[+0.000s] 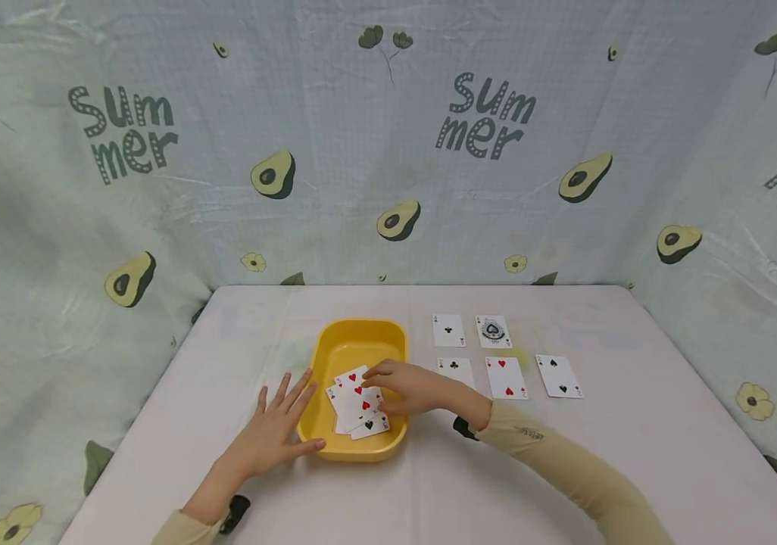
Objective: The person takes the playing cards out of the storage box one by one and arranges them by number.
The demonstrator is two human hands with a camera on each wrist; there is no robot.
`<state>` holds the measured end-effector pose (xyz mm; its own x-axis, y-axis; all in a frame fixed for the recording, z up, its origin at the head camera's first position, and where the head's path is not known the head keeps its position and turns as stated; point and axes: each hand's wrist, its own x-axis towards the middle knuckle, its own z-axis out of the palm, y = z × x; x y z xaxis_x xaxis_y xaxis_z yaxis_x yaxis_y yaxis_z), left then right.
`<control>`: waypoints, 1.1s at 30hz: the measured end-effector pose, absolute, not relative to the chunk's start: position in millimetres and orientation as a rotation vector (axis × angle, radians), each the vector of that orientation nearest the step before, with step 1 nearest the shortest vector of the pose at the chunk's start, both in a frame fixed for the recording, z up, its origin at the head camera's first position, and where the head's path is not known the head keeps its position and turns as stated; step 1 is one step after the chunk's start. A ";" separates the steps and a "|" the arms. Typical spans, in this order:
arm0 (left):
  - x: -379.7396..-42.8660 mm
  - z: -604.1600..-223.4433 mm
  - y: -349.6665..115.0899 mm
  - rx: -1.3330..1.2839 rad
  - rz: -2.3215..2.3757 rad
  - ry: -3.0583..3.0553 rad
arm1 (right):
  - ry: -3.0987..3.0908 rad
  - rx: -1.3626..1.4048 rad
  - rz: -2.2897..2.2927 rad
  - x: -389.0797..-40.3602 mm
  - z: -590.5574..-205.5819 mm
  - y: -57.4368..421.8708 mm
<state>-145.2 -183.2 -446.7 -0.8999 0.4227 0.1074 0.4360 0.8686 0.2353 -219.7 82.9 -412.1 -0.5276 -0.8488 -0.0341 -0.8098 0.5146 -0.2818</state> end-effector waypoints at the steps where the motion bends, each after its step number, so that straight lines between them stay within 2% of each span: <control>1: -145.8 -446.8 -182.9 -0.689 -0.393 -2.983 | 2.576 -1.438 -0.318 -219.9 -413.5 79.8; 16: -145.3 -447.4 -182.9 -0.702 -0.398 -2.983 | 2.540 -1.394 -0.015 -221.8 -429.4 45.1; 33: -145.1 -447.5 -183.8 -0.715 -0.406 -2.976 | 2.514 -1.257 0.105 -227.6 -434.0 32.5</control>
<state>-145.1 -183.8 -447.5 -0.8915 0.4387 0.1133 0.4530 0.8584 0.2406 -227.6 32.5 -434.0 -0.5578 -0.7655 -0.3207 -0.7896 0.6085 -0.0792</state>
